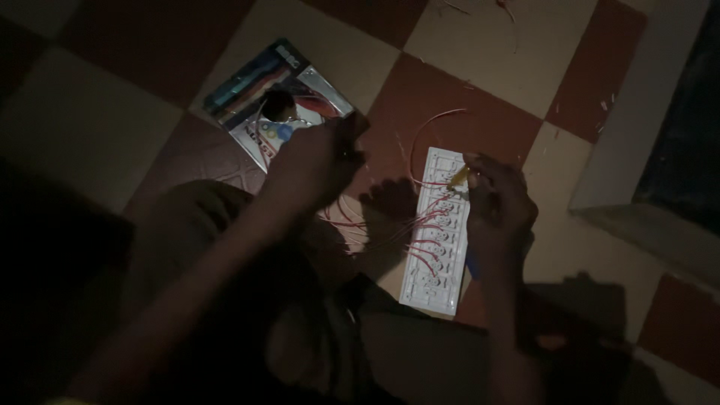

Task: The person connects wires to an electrical switchboard using a screwdriver and wire strippers while sitting on the floor.

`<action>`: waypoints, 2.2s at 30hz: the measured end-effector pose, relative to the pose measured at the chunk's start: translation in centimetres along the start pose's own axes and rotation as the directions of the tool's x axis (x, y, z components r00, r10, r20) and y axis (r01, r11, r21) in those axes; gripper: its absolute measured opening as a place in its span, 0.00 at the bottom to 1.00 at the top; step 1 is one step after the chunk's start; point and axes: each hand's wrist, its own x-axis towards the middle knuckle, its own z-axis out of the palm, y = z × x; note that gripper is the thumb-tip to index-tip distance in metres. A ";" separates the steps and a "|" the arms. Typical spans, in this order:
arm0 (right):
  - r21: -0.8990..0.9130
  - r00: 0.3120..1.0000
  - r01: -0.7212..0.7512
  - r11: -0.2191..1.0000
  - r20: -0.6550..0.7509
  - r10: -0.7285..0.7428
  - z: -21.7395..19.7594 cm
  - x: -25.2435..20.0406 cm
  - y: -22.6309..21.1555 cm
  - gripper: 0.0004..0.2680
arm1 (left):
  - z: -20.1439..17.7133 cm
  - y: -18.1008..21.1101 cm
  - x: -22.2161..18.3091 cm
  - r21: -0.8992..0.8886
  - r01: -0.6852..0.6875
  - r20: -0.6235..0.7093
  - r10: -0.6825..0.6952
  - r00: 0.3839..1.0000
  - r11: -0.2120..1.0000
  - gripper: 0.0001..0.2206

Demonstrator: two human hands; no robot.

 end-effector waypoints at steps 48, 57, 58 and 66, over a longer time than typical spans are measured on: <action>-0.129 0.971 0.149 0.980 0.206 -0.120 -0.4 0.4 0.3 0.15 | 9.7 -0.4 5.0 -0.206 -0.088 0.486 0.180 0.855 0.975 0.24; -0.367 0.971 -0.082 0.926 0.180 0.157 0.5 0.8 -2.3 0.08 | 10.6 0.9 3.3 0.025 -0.266 0.469 0.224 0.855 0.964 0.18; -0.267 0.974 -0.118 0.957 0.156 0.163 0.2 0.8 -2.3 0.07 | 10.5 0.7 3.0 0.049 -0.404 0.442 0.343 0.829 0.913 0.14; -0.370 0.937 0.347 0.862 0.107 -0.332 -0.3 1.4 -1.0 0.08 | 12.4 1.5 2.3 -0.104 -0.177 0.196 0.195 0.961 0.979 0.18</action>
